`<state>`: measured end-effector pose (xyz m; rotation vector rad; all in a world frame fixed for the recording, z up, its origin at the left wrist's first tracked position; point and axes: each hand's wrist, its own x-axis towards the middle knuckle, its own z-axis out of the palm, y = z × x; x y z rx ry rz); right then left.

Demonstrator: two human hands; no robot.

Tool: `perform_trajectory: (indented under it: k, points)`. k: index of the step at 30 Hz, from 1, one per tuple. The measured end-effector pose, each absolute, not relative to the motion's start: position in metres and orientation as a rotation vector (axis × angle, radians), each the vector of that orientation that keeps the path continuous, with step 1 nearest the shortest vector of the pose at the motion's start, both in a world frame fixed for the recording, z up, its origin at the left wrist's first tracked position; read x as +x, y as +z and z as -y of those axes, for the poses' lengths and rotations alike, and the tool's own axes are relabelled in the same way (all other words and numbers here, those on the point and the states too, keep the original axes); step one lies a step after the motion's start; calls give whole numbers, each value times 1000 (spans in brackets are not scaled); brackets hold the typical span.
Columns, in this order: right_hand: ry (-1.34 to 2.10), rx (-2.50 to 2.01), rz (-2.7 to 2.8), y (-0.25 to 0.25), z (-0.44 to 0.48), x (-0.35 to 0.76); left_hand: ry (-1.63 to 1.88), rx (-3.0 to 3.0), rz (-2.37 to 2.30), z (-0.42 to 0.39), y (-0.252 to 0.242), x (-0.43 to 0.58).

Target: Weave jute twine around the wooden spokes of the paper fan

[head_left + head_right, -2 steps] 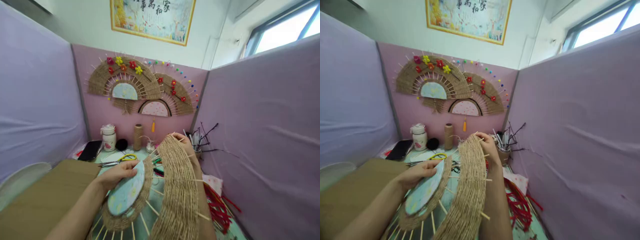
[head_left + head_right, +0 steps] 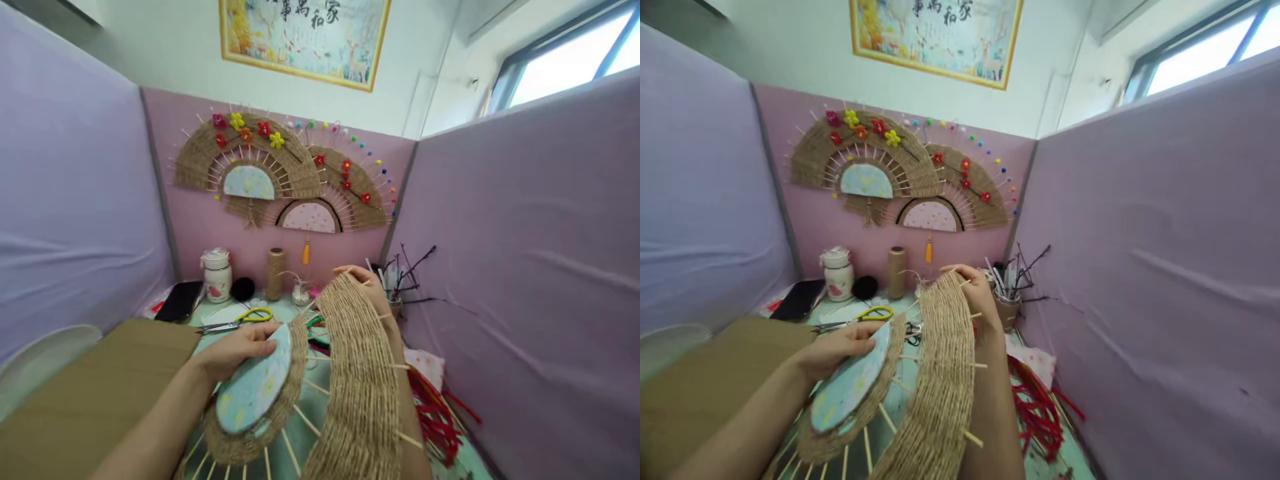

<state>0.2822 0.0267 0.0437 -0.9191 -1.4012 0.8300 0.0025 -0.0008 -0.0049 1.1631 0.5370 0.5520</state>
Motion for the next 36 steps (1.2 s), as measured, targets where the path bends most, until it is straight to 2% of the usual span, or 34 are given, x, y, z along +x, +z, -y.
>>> perform_trajectory:
  k: [5,18,36]
  points:
    - [834,-896,1343,44,-26,288,502,1206,-488,2,-8,9]
    - [368,-884,1423,55,-6,306,443,1305,-500,5,-6,11]
    - [752,-857,1331,54,-6,292,590,1249,-565,3,5,4]
